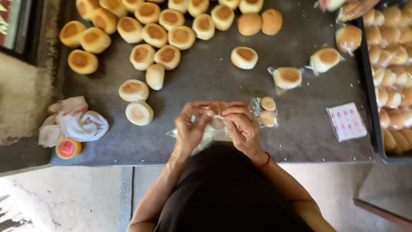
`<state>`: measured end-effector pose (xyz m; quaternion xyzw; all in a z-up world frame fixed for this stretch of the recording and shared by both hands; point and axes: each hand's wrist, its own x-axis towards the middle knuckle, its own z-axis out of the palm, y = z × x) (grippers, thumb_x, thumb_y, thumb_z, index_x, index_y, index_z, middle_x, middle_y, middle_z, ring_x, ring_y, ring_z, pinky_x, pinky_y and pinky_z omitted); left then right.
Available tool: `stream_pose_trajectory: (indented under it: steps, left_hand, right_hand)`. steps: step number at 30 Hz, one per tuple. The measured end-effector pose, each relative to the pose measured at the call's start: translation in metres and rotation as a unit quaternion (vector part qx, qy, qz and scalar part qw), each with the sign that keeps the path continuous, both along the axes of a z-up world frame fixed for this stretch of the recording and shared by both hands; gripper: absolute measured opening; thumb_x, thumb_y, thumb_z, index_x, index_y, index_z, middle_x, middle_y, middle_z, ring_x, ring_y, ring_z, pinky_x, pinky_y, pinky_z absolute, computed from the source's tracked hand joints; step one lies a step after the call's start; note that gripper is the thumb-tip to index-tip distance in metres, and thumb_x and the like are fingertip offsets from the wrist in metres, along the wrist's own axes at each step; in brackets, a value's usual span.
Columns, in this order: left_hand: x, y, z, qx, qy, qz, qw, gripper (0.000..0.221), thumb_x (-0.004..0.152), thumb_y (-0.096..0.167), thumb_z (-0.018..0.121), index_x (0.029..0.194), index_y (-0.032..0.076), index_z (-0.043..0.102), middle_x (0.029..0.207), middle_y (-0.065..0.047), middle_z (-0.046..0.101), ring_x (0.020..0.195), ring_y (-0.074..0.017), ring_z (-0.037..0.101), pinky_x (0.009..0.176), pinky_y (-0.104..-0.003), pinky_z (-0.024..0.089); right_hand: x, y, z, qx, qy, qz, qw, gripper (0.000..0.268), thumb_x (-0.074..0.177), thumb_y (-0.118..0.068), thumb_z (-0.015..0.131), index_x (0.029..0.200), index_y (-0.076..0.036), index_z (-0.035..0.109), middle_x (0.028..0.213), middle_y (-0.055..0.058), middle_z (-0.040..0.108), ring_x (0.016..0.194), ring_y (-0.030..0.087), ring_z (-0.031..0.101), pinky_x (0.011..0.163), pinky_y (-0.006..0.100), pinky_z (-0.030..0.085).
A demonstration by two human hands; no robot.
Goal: The person opens plastic bags and packs bread rolls into them by hand.
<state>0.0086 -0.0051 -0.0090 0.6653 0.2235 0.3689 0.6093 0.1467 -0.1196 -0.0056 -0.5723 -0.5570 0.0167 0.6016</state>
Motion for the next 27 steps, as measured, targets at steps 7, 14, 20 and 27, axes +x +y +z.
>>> stream_pose_trajectory:
  steps: [7,14,20,27]
  left_hand:
    - [0.013,0.019,-0.010,-0.137,0.024,0.016,0.990,0.013,0.098,0.013,0.078,0.104,0.001,0.076,0.126,-0.011,0.071,0.102,-0.0145,0.064,0.088,-0.028,0.054]
    - [0.032,0.013,-0.017,-0.278,-0.079,-0.032,0.957,0.063,0.089,-0.002,0.072,0.146,0.003,0.045,0.130,-0.006,0.064,0.110,-0.0162,0.070,0.096,-0.031,0.059]
    - [0.050,-0.005,-0.027,-0.253,-0.081,-0.001,0.964,0.049,0.092,0.000,0.077,0.137,-0.002,0.058,0.112,-0.011,0.073,0.097,-0.0146,0.070,0.087,-0.031,0.061]
    - [0.025,0.018,-0.038,-0.254,-0.002,0.055,0.966,0.025,0.098,0.015,0.076,0.119,0.003,0.075,0.100,-0.004,0.077,0.083,-0.0095,0.067,0.066,-0.023,0.049]
  right_hand:
    - [0.042,-0.027,-0.029,-0.111,0.364,-0.045,0.924,0.004,0.099,-0.001,0.063,0.101,-0.002,0.067,0.104,0.007,0.070,0.096,0.016,0.066,0.087,0.030,0.054]
    - [0.064,-0.053,-0.011,-0.007,0.209,-0.218,0.953,0.006,0.111,-0.004,0.063,0.115,0.000,0.063,0.115,0.007,0.063,0.099,0.009,0.061,0.090,0.023,0.051]
    - [0.034,-0.021,-0.015,-0.151,0.222,0.028,0.963,0.008,0.102,-0.006,0.064,0.106,0.001,0.066,0.131,0.010,0.063,0.111,0.013,0.061,0.094,0.026,0.050]
    - [0.048,-0.019,-0.031,-0.178,0.421,0.046,0.888,0.012,0.105,-0.011,0.065,0.105,0.001,0.067,0.100,0.009,0.074,0.086,0.017,0.065,0.080,0.029,0.051]
